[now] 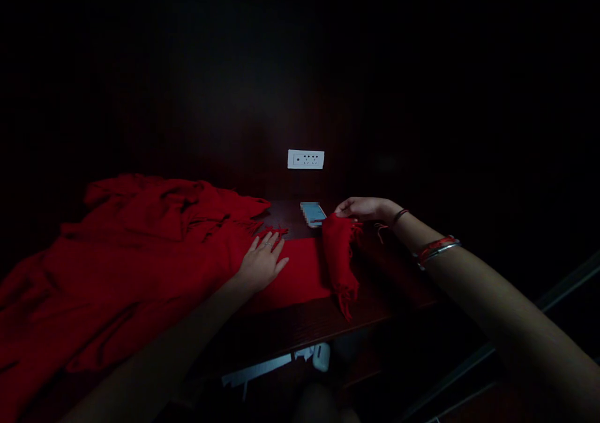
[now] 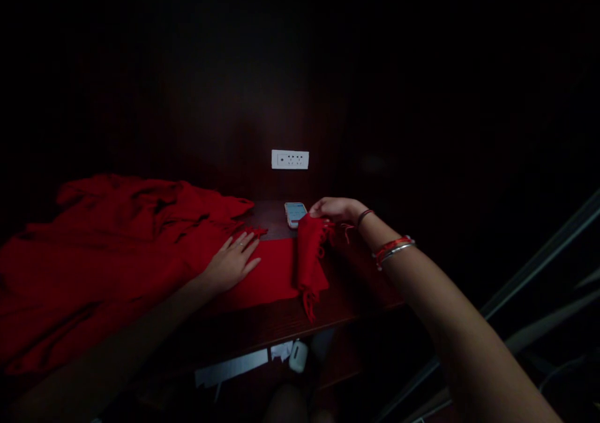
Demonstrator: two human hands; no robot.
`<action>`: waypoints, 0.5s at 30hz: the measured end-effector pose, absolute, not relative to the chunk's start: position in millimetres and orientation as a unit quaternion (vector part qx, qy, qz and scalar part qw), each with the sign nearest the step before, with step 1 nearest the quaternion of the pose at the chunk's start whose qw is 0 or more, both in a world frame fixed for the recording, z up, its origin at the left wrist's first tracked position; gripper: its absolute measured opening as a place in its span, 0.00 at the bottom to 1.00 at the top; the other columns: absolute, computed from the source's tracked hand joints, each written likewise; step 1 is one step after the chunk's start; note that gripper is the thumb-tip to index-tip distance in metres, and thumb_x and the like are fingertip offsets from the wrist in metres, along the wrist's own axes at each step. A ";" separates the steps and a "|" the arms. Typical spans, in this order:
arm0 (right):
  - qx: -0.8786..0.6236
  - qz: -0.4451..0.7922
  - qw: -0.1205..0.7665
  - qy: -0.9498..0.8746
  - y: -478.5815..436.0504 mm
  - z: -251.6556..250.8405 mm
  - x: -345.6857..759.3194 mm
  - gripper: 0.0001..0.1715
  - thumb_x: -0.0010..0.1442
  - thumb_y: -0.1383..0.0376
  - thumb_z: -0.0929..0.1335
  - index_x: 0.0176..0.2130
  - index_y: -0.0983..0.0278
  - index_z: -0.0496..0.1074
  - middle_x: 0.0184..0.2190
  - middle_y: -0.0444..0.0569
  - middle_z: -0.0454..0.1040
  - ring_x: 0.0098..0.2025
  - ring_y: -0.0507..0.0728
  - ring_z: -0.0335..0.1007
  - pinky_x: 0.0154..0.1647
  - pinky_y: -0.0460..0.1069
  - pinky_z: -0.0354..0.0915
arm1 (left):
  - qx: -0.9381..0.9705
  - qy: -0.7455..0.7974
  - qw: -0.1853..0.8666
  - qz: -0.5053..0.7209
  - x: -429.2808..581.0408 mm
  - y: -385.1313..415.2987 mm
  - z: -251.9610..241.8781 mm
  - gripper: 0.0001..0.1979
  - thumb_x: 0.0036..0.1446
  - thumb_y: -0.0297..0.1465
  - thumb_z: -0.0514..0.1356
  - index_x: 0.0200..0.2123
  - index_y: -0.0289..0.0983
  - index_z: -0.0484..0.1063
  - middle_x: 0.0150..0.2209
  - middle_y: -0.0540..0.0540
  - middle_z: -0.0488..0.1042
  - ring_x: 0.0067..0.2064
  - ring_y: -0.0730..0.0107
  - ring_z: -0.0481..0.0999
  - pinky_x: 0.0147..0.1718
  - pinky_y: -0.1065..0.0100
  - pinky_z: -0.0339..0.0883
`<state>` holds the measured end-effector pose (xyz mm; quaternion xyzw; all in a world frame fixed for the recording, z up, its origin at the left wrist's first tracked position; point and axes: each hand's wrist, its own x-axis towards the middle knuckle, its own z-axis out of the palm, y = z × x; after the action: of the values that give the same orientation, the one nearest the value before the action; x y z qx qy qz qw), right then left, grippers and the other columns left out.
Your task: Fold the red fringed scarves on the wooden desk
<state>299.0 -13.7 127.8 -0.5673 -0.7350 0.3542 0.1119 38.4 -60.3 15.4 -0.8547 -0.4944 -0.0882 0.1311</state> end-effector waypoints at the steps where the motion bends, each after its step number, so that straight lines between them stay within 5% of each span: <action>1: -0.607 0.278 0.082 -0.740 -13.9 133.4 315.6 0.09 0.51 0.69 0.61 0.29 0.70 0.70 0.17 0.44 0.66 0.17 0.46 0.57 0.20 0.41 0.56 | -0.874 -0.472 0.091 -0.072 39.1 -59.6 12.0 0.25 0.56 0.41 0.41 0.54 0.36 0.52 0.57 0.43 0.48 0.57 0.62 0.44 0.52 0.59 0.39; 5: -0.723 0.020 -0.048 -0.689 -13.5 130.4 359.3 0.11 0.48 0.70 0.62 0.31 0.69 0.72 0.25 0.50 0.71 0.26 0.52 0.66 0.26 0.44 0.59 | -0.893 -0.449 -0.033 -0.002 38.7 -54.1 1.8 0.27 0.56 0.44 0.38 0.57 0.40 0.43 0.58 0.44 0.42 0.58 0.62 0.39 0.52 0.57 0.40; 10: -0.740 -0.082 -0.040 -0.666 -10.0 91.6 365.2 0.13 0.51 0.71 0.59 0.34 0.69 0.71 0.36 0.59 0.70 0.38 0.59 0.65 0.36 0.50 0.58 | -0.893 -0.448 -0.039 0.013 36.4 -53.0 5.1 0.27 0.56 0.44 0.36 0.57 0.39 0.42 0.58 0.43 0.39 0.58 0.62 0.37 0.52 0.57 0.38; 15: -0.720 -0.163 -0.002 -0.674 -4.2 69.7 355.0 0.16 0.55 0.72 0.56 0.39 0.68 0.68 0.41 0.58 0.66 0.48 0.61 0.55 0.46 0.56 0.49 | -0.892 -0.449 -0.036 0.027 36.1 -55.7 8.1 0.27 0.56 0.44 0.37 0.57 0.39 0.41 0.58 0.43 0.39 0.58 0.61 0.37 0.52 0.57 0.39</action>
<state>355.0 -4.2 69.7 -0.7204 -0.6740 -0.1634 -0.0016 36.1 -55.7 8.1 -0.8923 -0.4492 0.0269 -0.0356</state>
